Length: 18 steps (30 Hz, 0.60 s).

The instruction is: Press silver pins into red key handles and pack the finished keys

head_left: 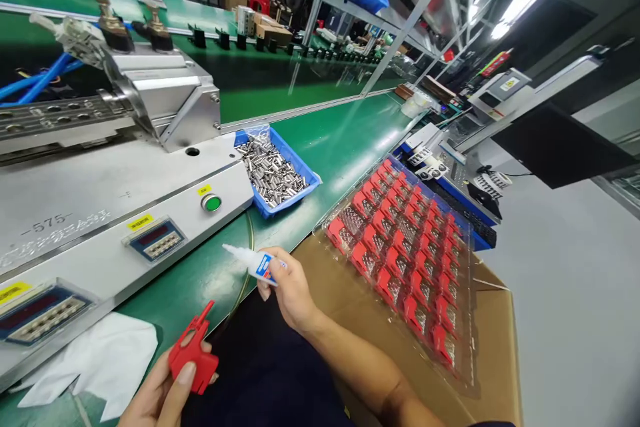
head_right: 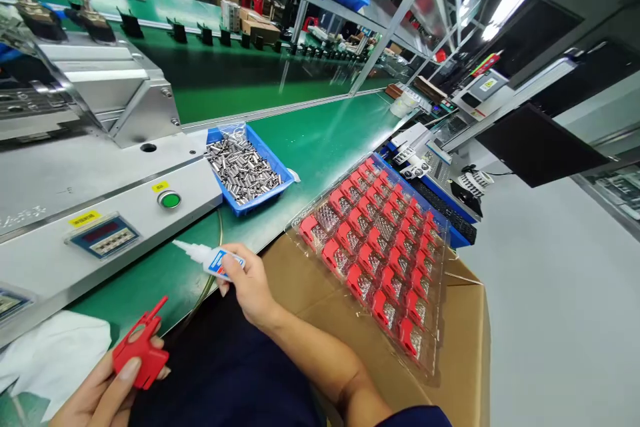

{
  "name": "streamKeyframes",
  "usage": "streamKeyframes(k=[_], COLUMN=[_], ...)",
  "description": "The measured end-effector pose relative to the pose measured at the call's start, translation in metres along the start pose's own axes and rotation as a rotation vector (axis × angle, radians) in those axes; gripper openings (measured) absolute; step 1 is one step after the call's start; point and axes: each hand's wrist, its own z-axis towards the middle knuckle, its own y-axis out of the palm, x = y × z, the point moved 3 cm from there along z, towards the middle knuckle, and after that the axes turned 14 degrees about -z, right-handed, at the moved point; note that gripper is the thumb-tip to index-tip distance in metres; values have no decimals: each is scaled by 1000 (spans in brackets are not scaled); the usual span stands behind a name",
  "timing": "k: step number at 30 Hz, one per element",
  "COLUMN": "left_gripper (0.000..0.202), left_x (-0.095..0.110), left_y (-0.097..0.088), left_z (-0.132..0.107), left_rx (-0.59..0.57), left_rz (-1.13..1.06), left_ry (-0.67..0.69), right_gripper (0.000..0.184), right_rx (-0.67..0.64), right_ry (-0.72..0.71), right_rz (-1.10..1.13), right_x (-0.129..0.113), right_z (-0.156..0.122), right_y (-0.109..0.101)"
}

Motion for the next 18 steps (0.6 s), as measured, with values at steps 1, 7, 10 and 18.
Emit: streamKeyframes(k=[1,7,10,18], left_gripper=[53,48,42,41], left_x=[3,16,21,30], left_y=[6,26,31,41], left_z=[1,2,2,-3], left_rx=[-13,-120,-167,-231], left_rz=[-12,-12,-16,-1], left_ry=[1,5,40,75], right_gripper=[48,45,39,37], right_rx=[8,95,102,144], right_ry=[20,51,32,-109], right_rz=[27,18,-60,-253], right_x=[-1,-21,-27,-34], right_z=[0,1,2,-10], right_y=[0,-7,-10,-12])
